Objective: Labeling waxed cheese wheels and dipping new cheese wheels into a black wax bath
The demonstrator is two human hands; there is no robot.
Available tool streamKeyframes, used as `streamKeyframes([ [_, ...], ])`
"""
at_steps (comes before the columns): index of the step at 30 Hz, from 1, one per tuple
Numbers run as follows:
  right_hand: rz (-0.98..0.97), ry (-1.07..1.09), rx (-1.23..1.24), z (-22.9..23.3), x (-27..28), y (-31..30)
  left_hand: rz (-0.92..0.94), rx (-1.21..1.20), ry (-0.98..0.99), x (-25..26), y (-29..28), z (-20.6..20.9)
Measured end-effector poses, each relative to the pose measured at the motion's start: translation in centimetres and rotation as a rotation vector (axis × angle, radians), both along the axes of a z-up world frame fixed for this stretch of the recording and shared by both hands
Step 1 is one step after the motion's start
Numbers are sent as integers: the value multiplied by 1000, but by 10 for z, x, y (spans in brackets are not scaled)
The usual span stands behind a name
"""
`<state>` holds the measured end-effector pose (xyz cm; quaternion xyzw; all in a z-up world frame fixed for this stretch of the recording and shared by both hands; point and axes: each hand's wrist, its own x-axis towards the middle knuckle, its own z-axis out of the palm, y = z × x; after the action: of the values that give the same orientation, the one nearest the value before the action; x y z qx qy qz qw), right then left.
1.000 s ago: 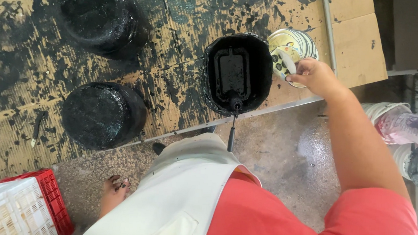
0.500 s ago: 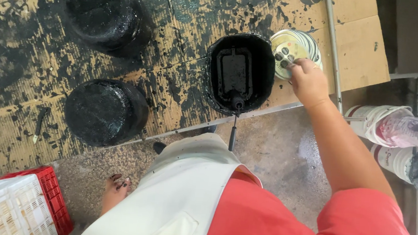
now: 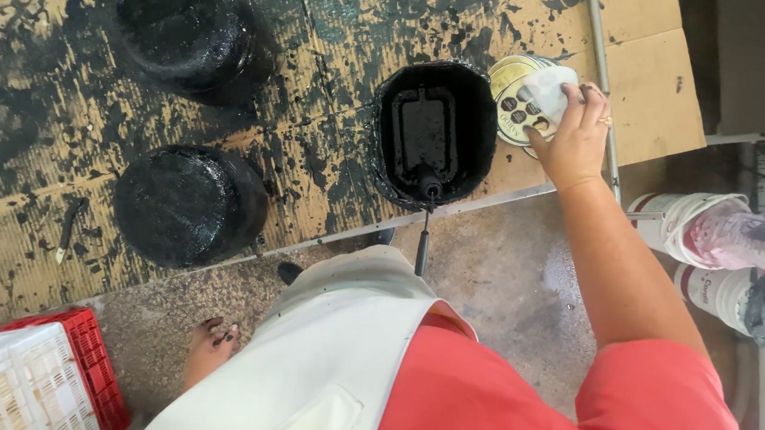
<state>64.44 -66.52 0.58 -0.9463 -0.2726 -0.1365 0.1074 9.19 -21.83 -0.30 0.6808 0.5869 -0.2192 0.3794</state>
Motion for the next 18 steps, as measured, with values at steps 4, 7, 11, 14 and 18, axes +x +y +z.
streamKeyframes([
  [4, -72, 82, -6, -1, 2, 1, 28, -34, 38, 18, -7, 24],
  [7, -44, 86, 24, 1, 4, 2, 52, -60, 5, 14, -5, 18],
  [11, -85, 138, 11, 1, 4, 3, -113, -45, 170, 7, 1, 8],
  [14, -92, 117, -10, 2, 4, 3, -75, -50, 139, -1, 3, -4],
  [18, -73, 121, 41, 3, 4, 2, -100, 5, -55, -27, 11, -45],
])
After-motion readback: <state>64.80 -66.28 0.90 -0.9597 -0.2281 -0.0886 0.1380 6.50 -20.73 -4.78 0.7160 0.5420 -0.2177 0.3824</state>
